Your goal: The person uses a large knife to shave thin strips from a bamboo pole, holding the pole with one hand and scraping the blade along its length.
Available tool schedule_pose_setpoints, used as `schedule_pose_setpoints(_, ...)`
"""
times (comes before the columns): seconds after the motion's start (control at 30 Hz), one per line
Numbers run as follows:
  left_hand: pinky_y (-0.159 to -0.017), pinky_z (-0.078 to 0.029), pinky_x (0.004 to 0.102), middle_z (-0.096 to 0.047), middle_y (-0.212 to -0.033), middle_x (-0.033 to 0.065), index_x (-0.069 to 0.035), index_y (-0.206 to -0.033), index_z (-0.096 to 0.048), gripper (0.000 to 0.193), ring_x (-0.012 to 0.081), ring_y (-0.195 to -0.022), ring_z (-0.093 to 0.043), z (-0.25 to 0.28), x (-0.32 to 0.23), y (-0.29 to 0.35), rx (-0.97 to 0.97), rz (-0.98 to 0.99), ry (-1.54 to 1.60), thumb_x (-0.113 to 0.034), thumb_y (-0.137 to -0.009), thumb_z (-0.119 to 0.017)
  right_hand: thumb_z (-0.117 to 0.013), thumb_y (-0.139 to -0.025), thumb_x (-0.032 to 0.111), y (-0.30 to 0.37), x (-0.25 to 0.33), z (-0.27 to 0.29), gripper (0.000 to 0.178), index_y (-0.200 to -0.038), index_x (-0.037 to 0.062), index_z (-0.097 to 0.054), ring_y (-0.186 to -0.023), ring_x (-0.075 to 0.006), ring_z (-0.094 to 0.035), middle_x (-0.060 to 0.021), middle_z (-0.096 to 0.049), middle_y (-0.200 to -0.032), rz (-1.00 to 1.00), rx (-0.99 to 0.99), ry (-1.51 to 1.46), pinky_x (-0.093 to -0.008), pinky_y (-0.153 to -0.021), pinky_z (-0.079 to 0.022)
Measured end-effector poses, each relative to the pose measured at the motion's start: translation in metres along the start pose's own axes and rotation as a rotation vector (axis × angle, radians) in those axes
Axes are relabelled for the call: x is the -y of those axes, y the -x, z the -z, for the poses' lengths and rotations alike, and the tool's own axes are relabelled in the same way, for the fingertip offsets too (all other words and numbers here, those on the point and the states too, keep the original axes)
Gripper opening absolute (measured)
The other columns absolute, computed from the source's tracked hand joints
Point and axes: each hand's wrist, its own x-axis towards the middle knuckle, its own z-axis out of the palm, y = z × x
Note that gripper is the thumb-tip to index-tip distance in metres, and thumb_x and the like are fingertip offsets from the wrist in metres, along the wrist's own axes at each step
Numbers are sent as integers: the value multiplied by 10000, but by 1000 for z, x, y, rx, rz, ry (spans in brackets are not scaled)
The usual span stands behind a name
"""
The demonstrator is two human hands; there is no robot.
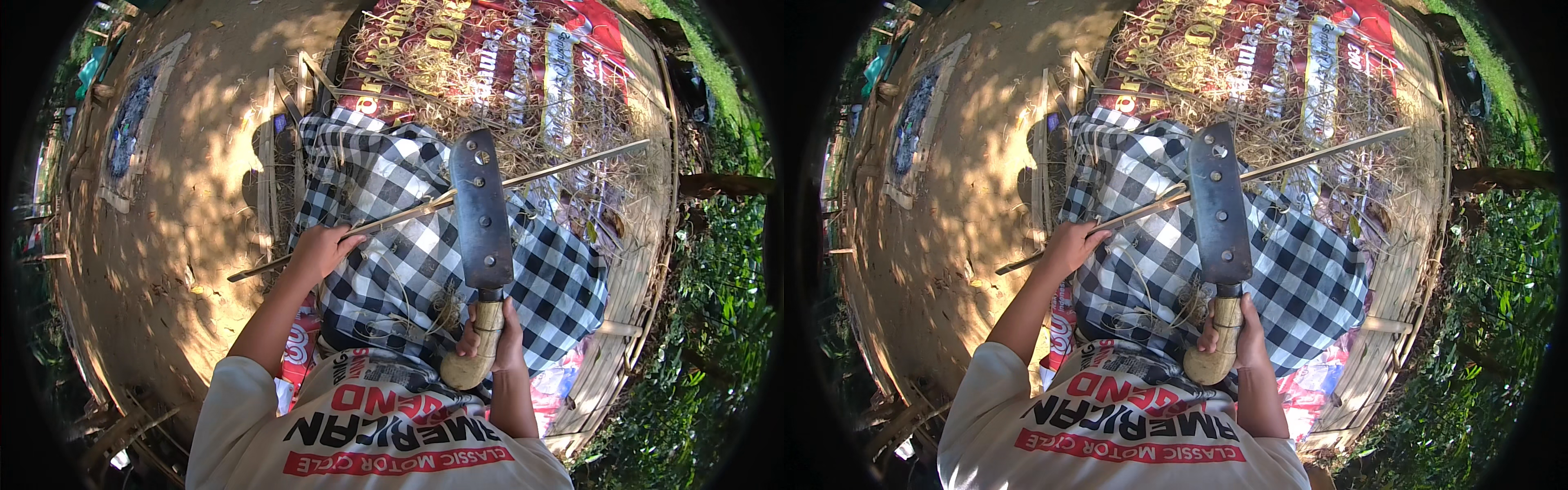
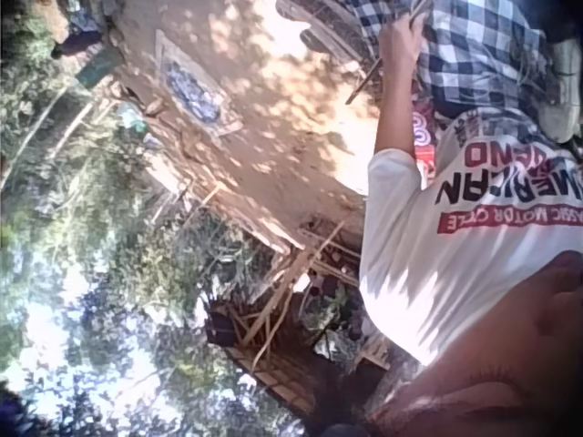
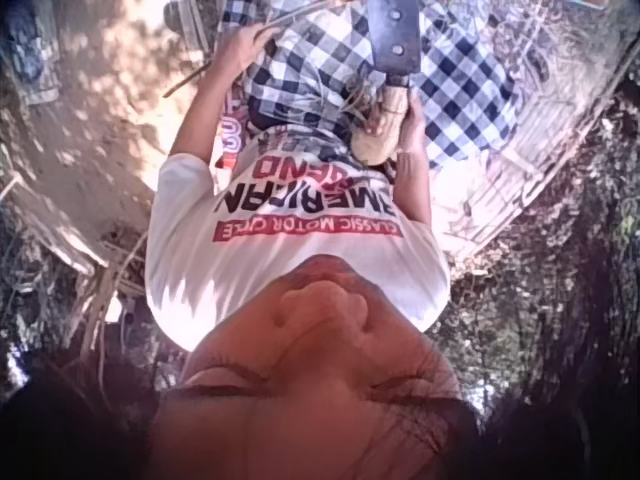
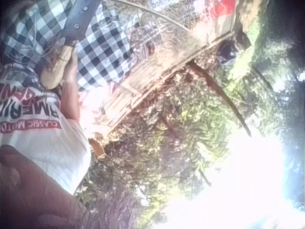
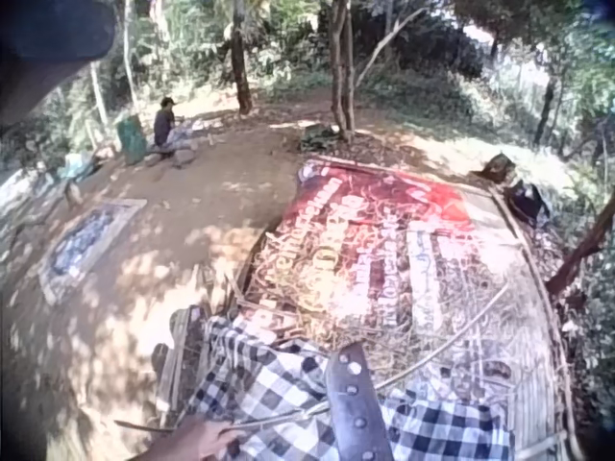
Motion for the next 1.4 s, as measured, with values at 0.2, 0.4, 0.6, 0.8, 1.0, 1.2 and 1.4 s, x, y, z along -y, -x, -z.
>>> schedule_pose_setpoints(0.2, -566, -466, 466, -595, -626, 199, -43, -864, -659, 412, 405, -626, -600, -1, 1, 7, -3, 0, 3, -449, -906, -600, -391, -909, 675, 4, -1, 2, 652, -960, 43, -544, -502, -212, -543, -95, -536, -592, -48, -49, 7, -370, -588, -481)
schedule_pose_setpoints(0.4, -583, -463, 465, -597, -657, 211, -24, -857, -657, 406, 410, -648, -595, 4, -2, 5, 11, 16, 50, -427, -896, -626, -415, -912, 658, 1, -13, -10, 636, -974, 36, -536, -527, -201, -552, -91, -543, -611, -192, -38, 195, -364, -594, -486)
schedule_pose_setpoints(0.6, -586, -458, 419, -587, -663, 219, -3, -877, -666, 389, 391, -626, -588, 18, -20, 5, 39, 73, 283, -385, -924, -608, -352, -907, 692, 4, 8, 3, 664, -953, 45, -494, -437, -213, -496, -82, -500, -559, 152, 51, -32, -380, -569, -464)
schedule_pose_setpoints(0.8, -571, -410, 273, -548, -618, 27, -3, -864, -667, 336, 94, -562, -463, 52, -56, -32, -6, -88, 532, -287, -990, -537, -423, -913, 648, 24, 17, 7, 585, -964, 66, -452, -466, -194, -490, -63, -478, -571, 454, -45, 64, -392, -583, -465)
schedule_pose_setpoints(1.0, -453, -300, 216, -378, -574, -41, -68, -1098, -584, 354, 44, -493, -351, 85, -123, -71, -74, -110, 889, -358, -1046, -388, -471, -909, 570, 23, 17, 10, 493, -981, 84, -437, -467, -193, -477, -54, -466, -578, 561, -118, 121, -384, -572, -457)
schedule_pose_setpoints(1.2, -522, -418, 260, -467, -646, 12, -50, -1307, -452, 386, 100, -535, -463, 97, -144, -102, -395, -85, 802, -318, -1035, -393, -536, -887, 507, 23, 13, 9, 446, -987, 78, -469, -464, -203, -495, -64, -485, -572, 585, -137, 217, -388, -572, -466)
schedule_pose_setpoints(1.4, -490, -389, 238, -523, -650, -11, -17, -1189, -518, 345, 70, -521, -463, 105, -123, -110, -224, -68, 455, -308, -1026, -432, -583, -885, 415, 29, 11, 9, 398, -984, 43, -480, -467, -208, -523, -85, -491, -570, 623, -154, 240, -389, -546, -488)
